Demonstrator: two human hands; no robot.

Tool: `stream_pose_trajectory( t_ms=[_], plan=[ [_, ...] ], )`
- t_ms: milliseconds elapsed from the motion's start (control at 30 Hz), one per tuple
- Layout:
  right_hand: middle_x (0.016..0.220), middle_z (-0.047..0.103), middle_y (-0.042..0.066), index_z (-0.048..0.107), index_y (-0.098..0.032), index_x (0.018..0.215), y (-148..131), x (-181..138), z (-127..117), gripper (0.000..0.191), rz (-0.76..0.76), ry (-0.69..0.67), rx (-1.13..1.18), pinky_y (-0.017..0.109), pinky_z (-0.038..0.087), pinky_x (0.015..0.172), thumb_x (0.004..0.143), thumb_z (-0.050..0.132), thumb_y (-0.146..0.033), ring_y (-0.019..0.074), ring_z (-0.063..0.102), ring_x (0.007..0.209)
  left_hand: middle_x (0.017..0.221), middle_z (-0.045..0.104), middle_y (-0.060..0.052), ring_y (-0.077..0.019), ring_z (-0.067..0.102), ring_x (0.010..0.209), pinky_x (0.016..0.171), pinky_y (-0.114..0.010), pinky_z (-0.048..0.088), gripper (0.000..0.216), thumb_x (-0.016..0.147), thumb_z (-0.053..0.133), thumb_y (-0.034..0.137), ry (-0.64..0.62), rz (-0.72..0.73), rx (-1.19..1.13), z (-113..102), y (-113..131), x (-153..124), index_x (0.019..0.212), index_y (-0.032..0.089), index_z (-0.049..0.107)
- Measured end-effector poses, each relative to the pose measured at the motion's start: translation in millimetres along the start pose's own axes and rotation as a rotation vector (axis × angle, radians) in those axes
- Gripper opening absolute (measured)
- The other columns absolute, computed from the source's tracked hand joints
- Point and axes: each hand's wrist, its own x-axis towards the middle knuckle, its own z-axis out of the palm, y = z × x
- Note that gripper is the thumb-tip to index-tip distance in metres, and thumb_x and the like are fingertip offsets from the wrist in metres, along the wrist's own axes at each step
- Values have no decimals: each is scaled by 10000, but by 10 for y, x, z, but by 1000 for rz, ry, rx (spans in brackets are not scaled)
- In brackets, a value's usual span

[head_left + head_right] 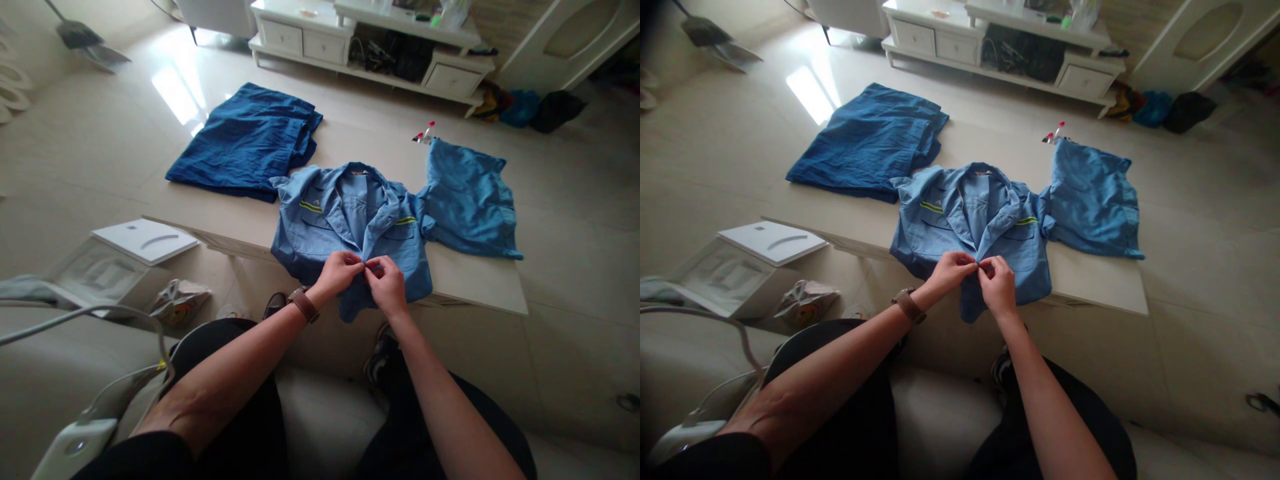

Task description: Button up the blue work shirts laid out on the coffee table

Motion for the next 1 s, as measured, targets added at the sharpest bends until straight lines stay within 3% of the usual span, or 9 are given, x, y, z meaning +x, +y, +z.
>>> stream_pose_trajectory(
  t_ms=[200,700,1000],
  plan=[
    [853,657,44,634,-219,800,-35,-5,-12,148,-28,24,-34,315,505,652,886,619,-339,170,594,643,702,702,-6,-97,601,635,585,-197,429,49,760,691,112,91,-48,-72,36,33,-20,793,124,726],
    [809,605,30,578,-227,772,-73,-8,-22,130,-90,43,-65,321,496,708,891,580,-279,187,606,733,701,713,-5,-96,619,653,678,-229,476,98,740,746,83,112,-162,-323,62,100,-85,829,118,727],
    [758,649,12,578,-229,823,-13,7,21,195,179,19,178,333,516,659,826,636,-415,198,652,659,744,733,-26,-113,658,691,685,-229,483,155,731,754,53,90,-86,-289,87,19,-47,867,120,722]
  ],
)
